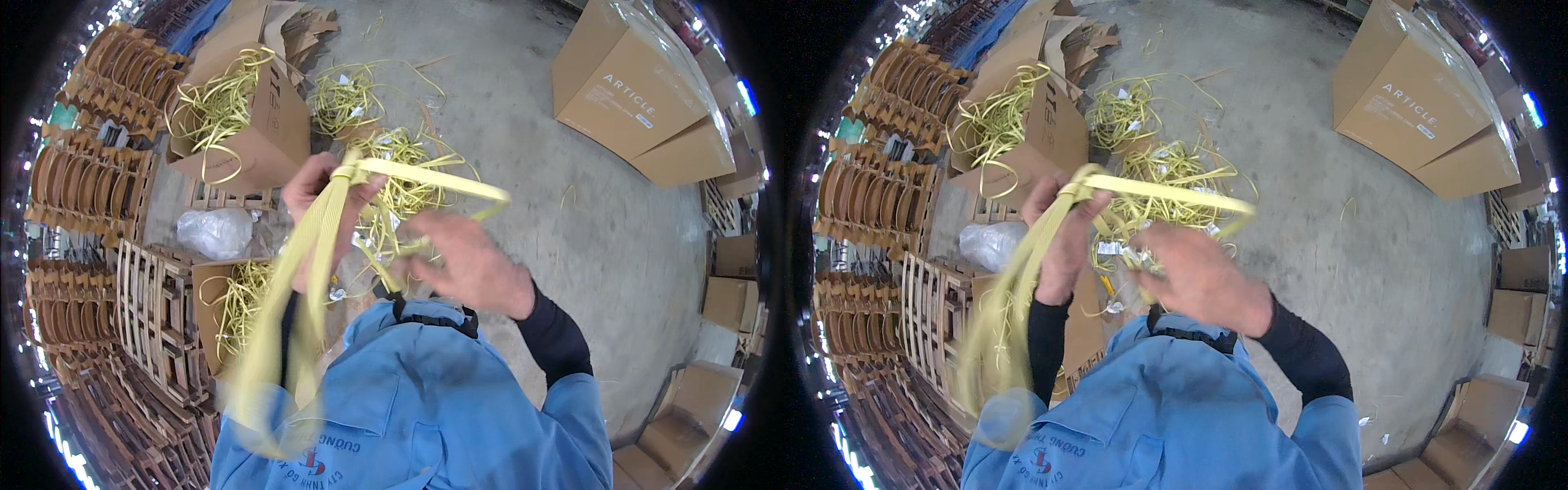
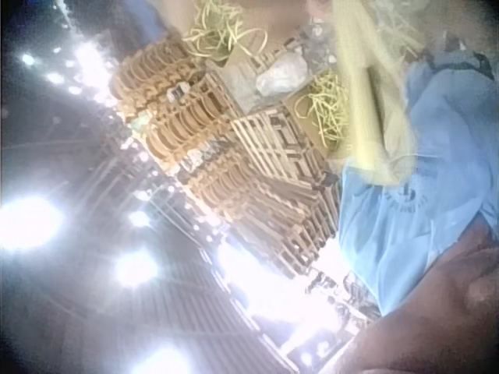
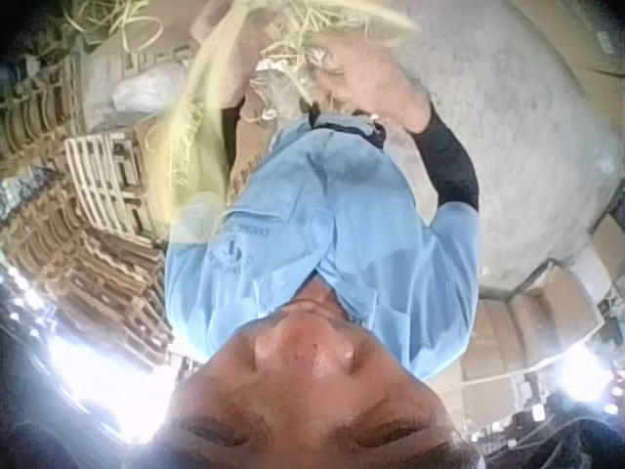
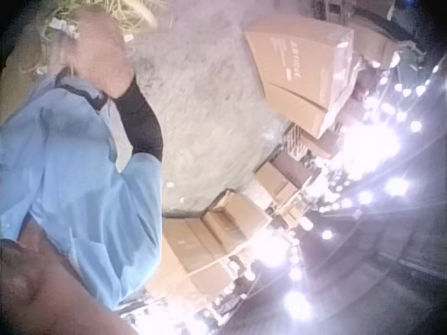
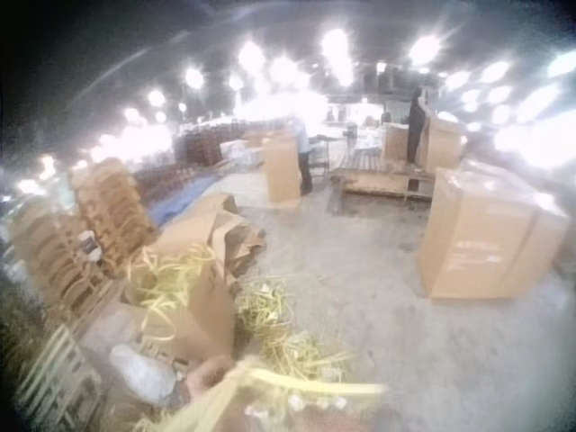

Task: The person picks up yellow straps from the floor, untangles them, and places them into cardboard boxes. The person repeatedly handles individual straps, straightens them, and deposits them into boxes in a warehouse setting.

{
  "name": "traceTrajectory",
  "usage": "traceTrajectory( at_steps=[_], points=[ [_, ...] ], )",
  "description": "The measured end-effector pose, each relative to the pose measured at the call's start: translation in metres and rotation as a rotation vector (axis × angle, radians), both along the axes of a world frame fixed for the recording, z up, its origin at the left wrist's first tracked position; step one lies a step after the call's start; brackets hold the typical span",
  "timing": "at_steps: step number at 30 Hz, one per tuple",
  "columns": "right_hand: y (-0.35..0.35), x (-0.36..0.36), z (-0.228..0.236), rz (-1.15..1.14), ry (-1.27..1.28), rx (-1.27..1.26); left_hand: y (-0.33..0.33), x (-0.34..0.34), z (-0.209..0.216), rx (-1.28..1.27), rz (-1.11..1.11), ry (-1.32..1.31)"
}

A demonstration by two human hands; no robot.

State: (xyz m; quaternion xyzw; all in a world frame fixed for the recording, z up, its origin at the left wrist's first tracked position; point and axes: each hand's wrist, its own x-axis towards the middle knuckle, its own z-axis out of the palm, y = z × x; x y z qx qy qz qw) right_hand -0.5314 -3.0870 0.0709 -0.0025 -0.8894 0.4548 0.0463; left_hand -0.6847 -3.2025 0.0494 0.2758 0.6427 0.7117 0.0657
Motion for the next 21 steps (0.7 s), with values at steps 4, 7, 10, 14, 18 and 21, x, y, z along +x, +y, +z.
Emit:
traceTrajectory(
  at_steps=[4, 7, 10, 14, 18, 21],
  points=[
    [0.005, -0.007, -0.008, -0.145, 0.348, -0.2, -0.013, 0.0, 0.005, -0.023, -0.143, -0.153],
    [-0.005, -0.019, -0.006, -0.237, 0.366, -0.183, -0.013, 0.011, -0.004, -0.019, -0.26, -0.155],
    [-0.01, -0.023, -0.008, -0.239, 0.276, -0.557, -0.012, 0.013, -0.013, -0.028, -0.213, 0.026],
    [-0.007, -0.017, -0.014, -0.141, 0.211, -0.691, -0.019, 0.002, -0.018, 0.02, -0.338, 0.477],
    [0.002, -0.007, -0.015, -0.312, 0.088, -0.654, -0.04, -0.015, -0.008, -0.103, -0.765, 0.334],
    [0.004, -0.004, -0.017, -0.266, 0.02, -0.627, -0.049, -0.021, -0.001, -0.036, -0.876, -0.56]
  ],
)
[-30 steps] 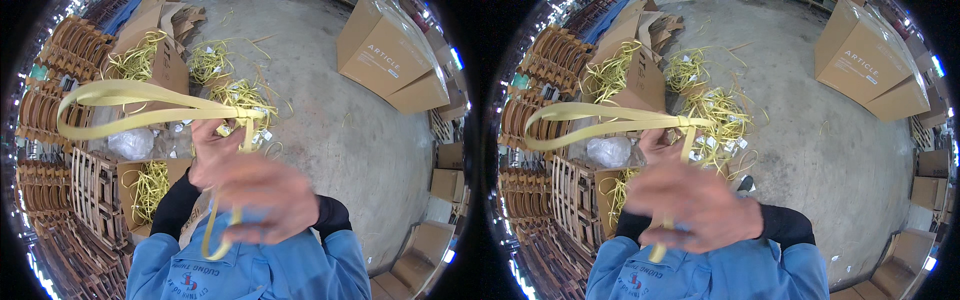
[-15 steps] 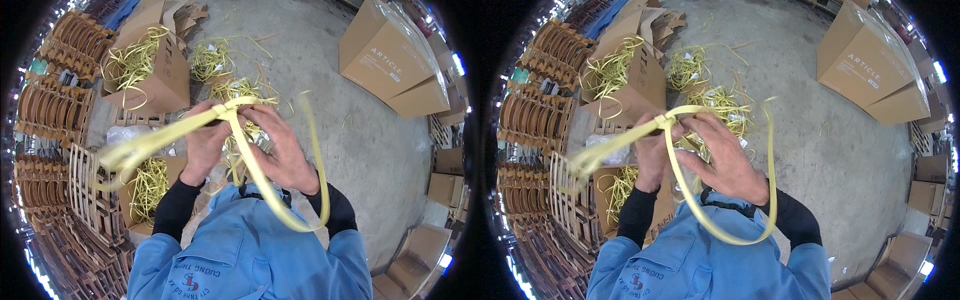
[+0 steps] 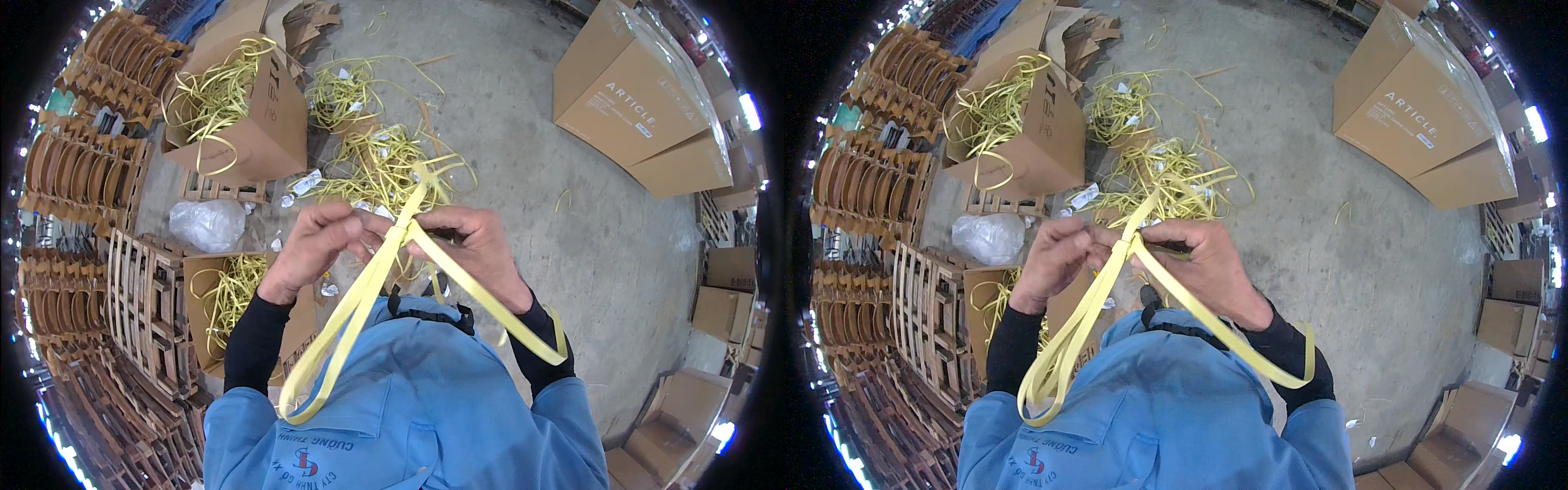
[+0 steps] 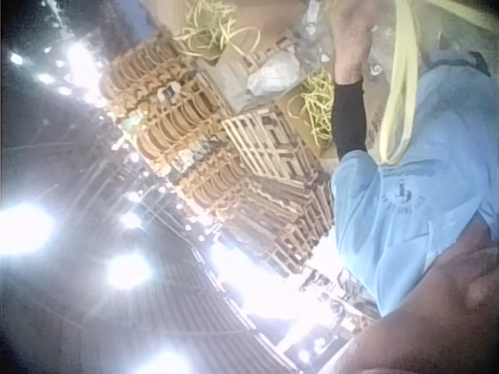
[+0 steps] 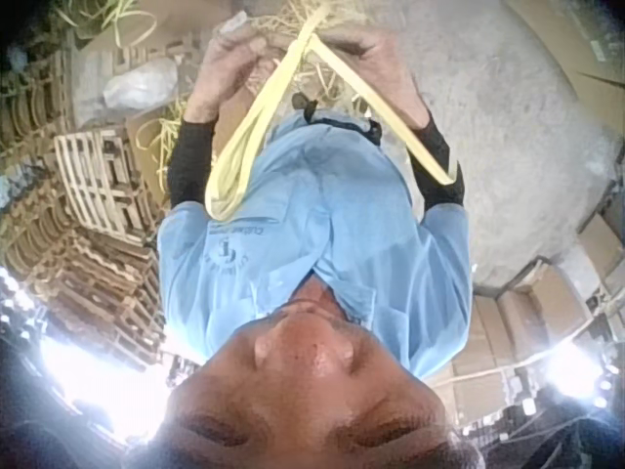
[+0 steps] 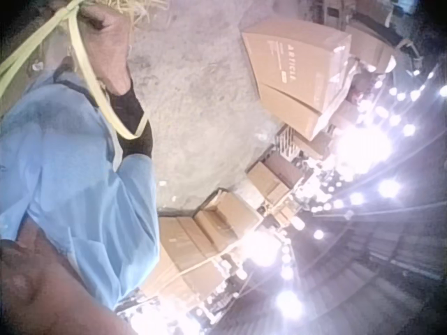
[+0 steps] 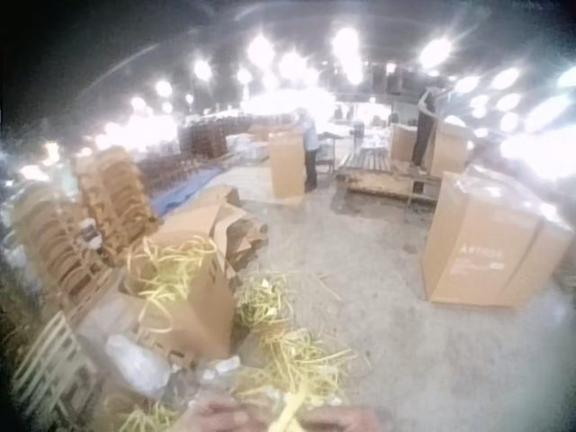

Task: The person picks up yellow straps from the floor, untangles them, and places them into cardboard boxes. The person repeatedly handles individual straps, straightens them, and deposits them into boxes in a warehouse setting.

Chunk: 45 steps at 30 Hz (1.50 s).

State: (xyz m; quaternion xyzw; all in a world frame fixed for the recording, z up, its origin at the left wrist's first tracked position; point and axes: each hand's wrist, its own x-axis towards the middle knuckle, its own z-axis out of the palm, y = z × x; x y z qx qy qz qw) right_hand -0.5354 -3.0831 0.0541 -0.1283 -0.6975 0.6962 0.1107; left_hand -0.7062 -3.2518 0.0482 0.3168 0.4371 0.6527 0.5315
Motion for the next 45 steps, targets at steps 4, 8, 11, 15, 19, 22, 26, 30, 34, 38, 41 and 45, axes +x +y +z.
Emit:
traceTrajectory(
  at_steps=[4, 8, 11, 15, 19, 22, 26, 30, 34, 38, 41, 45],
  points=[
    [-0.003, -0.002, -0.005, -0.008, 0.06, 0.175, -0.002, 0.003, 0.006, -0.152, 0.033, 0.243],
    [-0.003, 0.0, 0.0, 0.041, 0.031, 0.042, -0.002, 0.01, 0.011, -0.178, 0.091, 0.289],
    [-0.003, 0.007, 0.016, 0.103, -0.104, -0.265, -0.005, 0.015, 0.007, -0.055, 0.12, -0.033],
    [-0.008, 0.016, 0.037, 0.105, 0.007, 0.057, -0.007, 0.022, -0.015, 0.053, 0.134, -0.381],
    [-0.012, 0.022, 0.043, 0.098, -0.066, 0.117, -0.007, 0.03, -0.036, 0.097, 0.063, -0.527],
    [-0.01, 0.024, 0.038, 0.127, -0.082, 0.23, -0.007, 0.038, -0.038, 0.103, 0.064, -0.612],
    [-0.007, 0.027, 0.028, 0.096, 0.019, 0.303, -0.01, 0.052, -0.025, 0.09, 0.266, -0.033],
    [-0.009, 0.035, 0.02, 0.127, -0.018, 0.335, -0.017, 0.062, -0.015, 0.064, 0.369, 0.309],
    [-0.015, 0.044, 0.013, 0.17, 0.018, 0.417, -0.026, 0.067, -0.017, 0.065, 0.385, 0.361],
    [-0.024, 0.053, 0.01, 0.231, 0.114, 0.554, -0.039, 0.071, -0.02, 0.042, 0.245, 0.417],
    [-0.031, 0.056, 0.008, 0.27, 0.098, 0.598, -0.045, 0.078, -0.022, 0.023, 0.219, 0.38],
    [-0.032, 0.054, 0.0, 0.231, 0.1, 0.523, -0.046, 0.091, -0.027, -0.001, 0.352, 0.395]
  ],
)
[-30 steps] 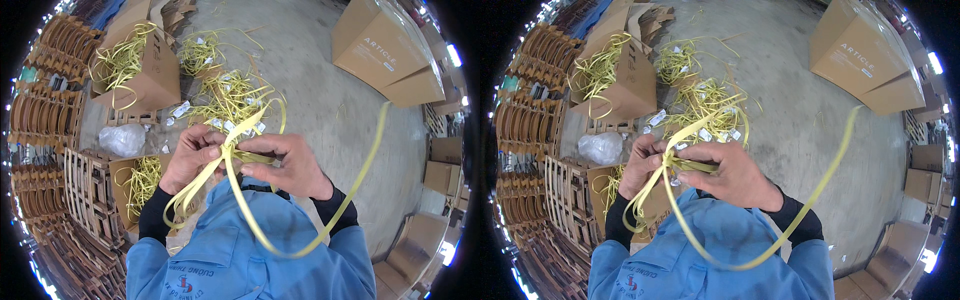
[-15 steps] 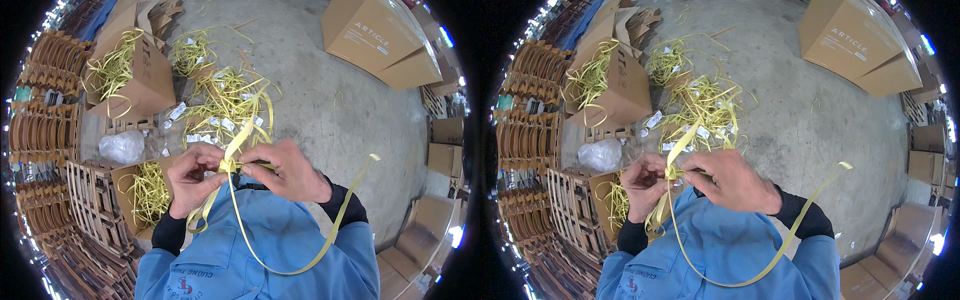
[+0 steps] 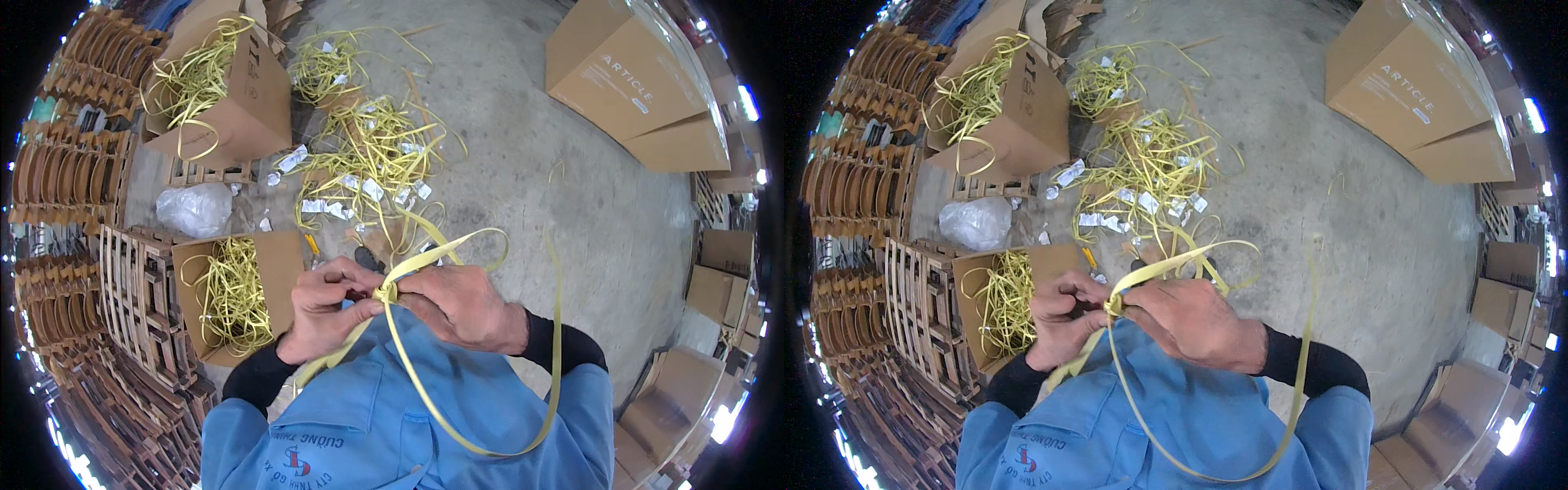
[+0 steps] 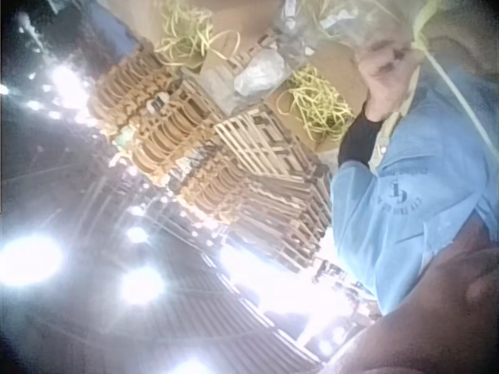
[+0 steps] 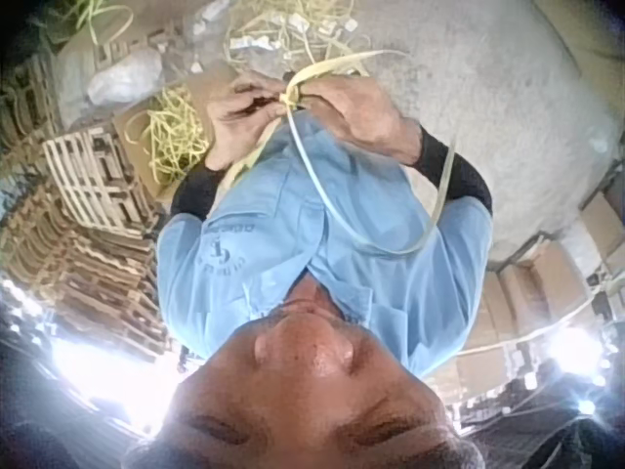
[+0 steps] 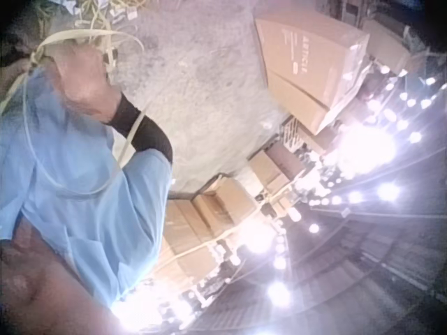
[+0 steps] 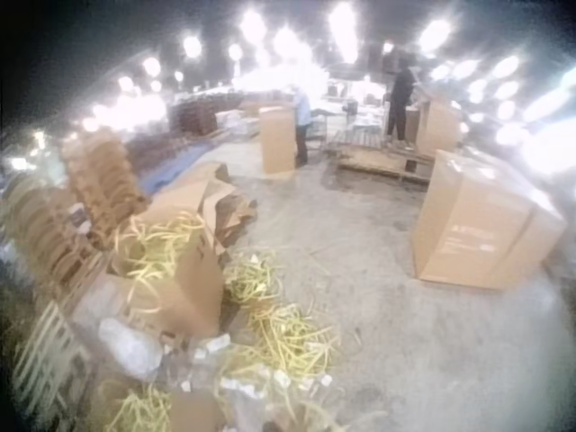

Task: The person picks up yellow straps from the floor, untangles them, and places them into cardboard boxes. The person repeatedly handles individual straps, straightens them, and deposits them into boxes in a warehouse setting.

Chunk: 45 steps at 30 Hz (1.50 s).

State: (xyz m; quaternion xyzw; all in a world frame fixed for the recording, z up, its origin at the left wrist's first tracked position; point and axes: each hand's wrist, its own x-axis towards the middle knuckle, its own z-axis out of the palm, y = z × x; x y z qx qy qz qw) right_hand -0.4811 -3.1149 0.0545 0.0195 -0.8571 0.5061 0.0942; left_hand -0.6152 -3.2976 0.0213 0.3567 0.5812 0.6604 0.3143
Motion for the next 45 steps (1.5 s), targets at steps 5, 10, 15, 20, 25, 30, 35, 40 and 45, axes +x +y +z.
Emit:
traceTrajectory(
  at_steps=[5, 10, 15, 20, 25, 30, 35, 40, 45],
  points=[
    [0.012, 0.009, -0.013, 0.061, -0.153, -0.01, 0.0, 0.01, -0.009, -0.067, 0.028, -0.103],
    [0.007, 0.023, -0.026, 0.039, -0.24, -0.211, -0.001, 0.006, -0.017, 0.025, -0.111, 0.015],
    [0.001, 0.026, -0.026, 0.047, -0.18, -0.043, 0.0, 0.003, -0.023, 0.054, -0.196, 0.123],
    [0.0, 0.025, -0.021, 0.099, -0.103, 0.157, -0.003, 0.004, -0.026, 0.036, -0.23, 0.149],
    [-0.004, 0.024, -0.02, 0.153, -0.07, 0.205, -0.007, 0.003, -0.028, 0.018, -0.288, 0.088],
    [-0.007, 0.021, -0.018, 0.176, -0.096, 0.269, -0.01, 0.007, -0.029, -0.015, -0.286, -0.02],
    [-0.004, 0.025, -0.019, 0.134, -0.146, 0.174, -0.014, 0.016, -0.031, -0.054, -0.116, -0.078],
    [-0.008, 0.032, -0.027, 0.145, -0.25, 0.115, -0.019, 0.023, -0.035, -0.133, -0.099, -0.124],
    [-0.013, 0.032, -0.031, 0.164, -0.106, 0.212, -0.024, 0.024, -0.039, -0.069, -0.079, -0.079]
  ],
)
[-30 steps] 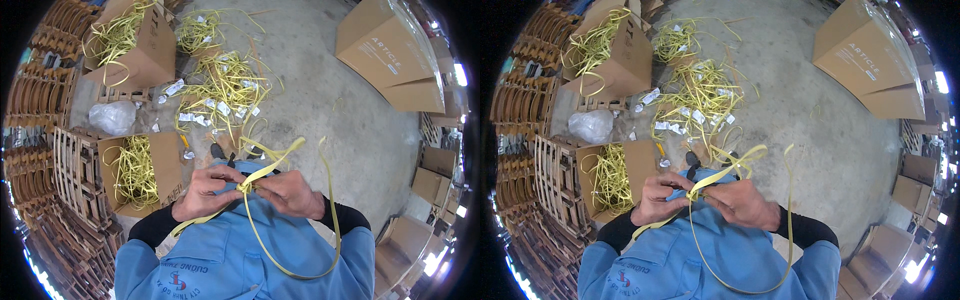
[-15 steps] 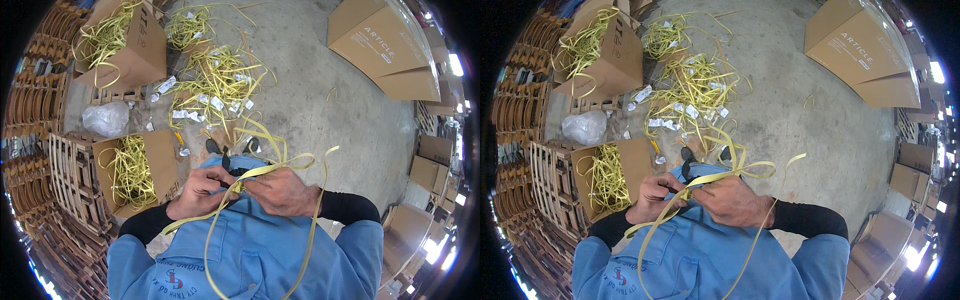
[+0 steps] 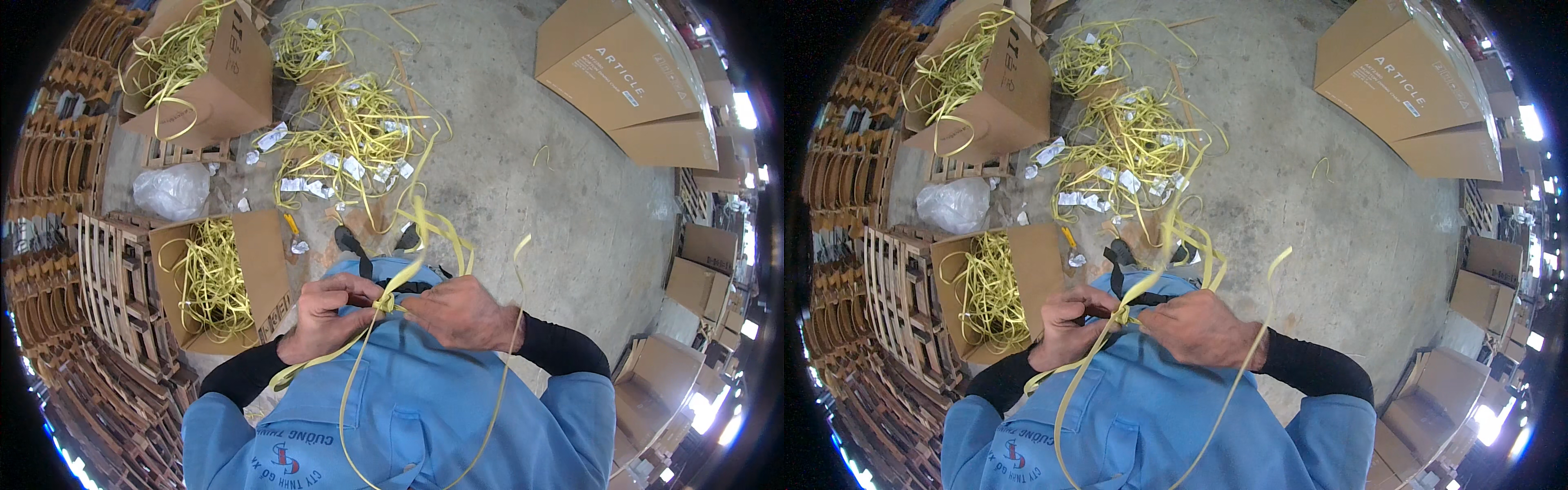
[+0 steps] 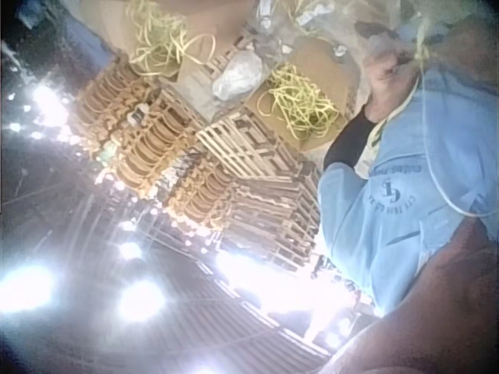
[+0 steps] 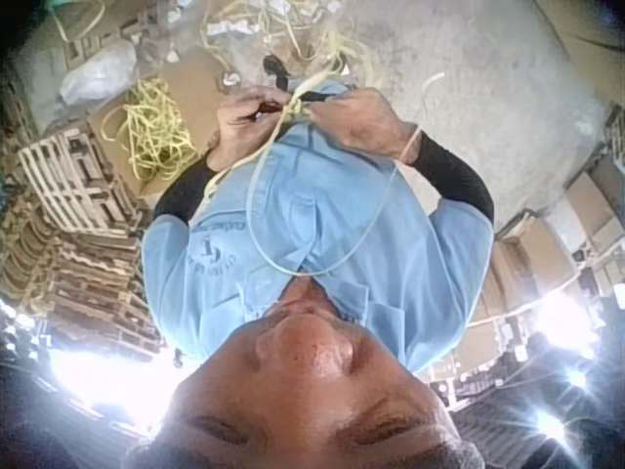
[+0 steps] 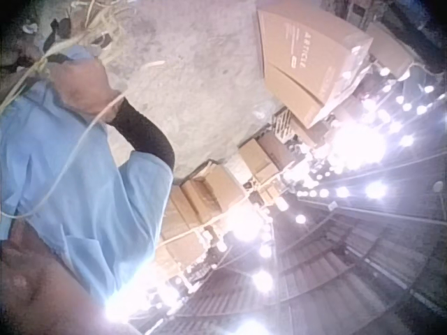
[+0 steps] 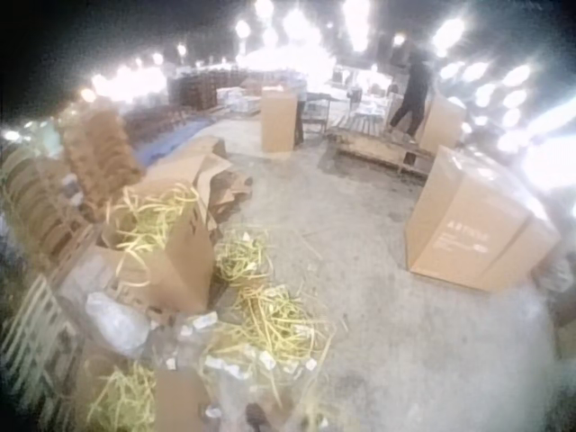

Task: The person picks up yellow straps from the floor, untangles them, and places them into cardboard boxes. The person repeatedly handles individual straps, straightens them, and deposits them into boxes in a warehouse setting.

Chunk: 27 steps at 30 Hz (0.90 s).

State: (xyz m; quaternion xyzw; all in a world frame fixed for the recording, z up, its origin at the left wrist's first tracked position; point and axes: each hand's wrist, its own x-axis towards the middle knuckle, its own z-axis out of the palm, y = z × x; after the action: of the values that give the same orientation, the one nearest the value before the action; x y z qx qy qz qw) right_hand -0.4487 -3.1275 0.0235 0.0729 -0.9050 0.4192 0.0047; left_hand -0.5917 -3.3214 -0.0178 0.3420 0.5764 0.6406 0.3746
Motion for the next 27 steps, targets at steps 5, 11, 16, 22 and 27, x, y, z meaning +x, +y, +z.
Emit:
traceTrajectory(
  at_steps=[5, 11, 16, 22, 27],
  points=[
    [0.004, -0.003, 0.004, 0.088, -0.004, 0.038, -0.003, 0.001, -0.006, -0.041, -0.083, -0.014],
    [0.001, -0.01, -0.003, 0.179, -0.016, 0.051, -0.005, 0.005, -0.012, 0.067, -0.071, 0.007],
    [-0.003, -0.014, -0.013, 0.093, -0.093, 0.06, -0.004, 0.003, -0.015, -0.018, -0.052, 0.125],
    [0.016, 0.002, -0.014, 0.089, -0.213, 0.035, 0.004, 0.0, -0.018, -0.012, -0.053, 0.179],
    [0.014, 0.004, -0.028, 0.144, -0.143, 0.048, 0.01, -0.002, -0.021, -0.061, -0.126, 0.059]
  ],
)
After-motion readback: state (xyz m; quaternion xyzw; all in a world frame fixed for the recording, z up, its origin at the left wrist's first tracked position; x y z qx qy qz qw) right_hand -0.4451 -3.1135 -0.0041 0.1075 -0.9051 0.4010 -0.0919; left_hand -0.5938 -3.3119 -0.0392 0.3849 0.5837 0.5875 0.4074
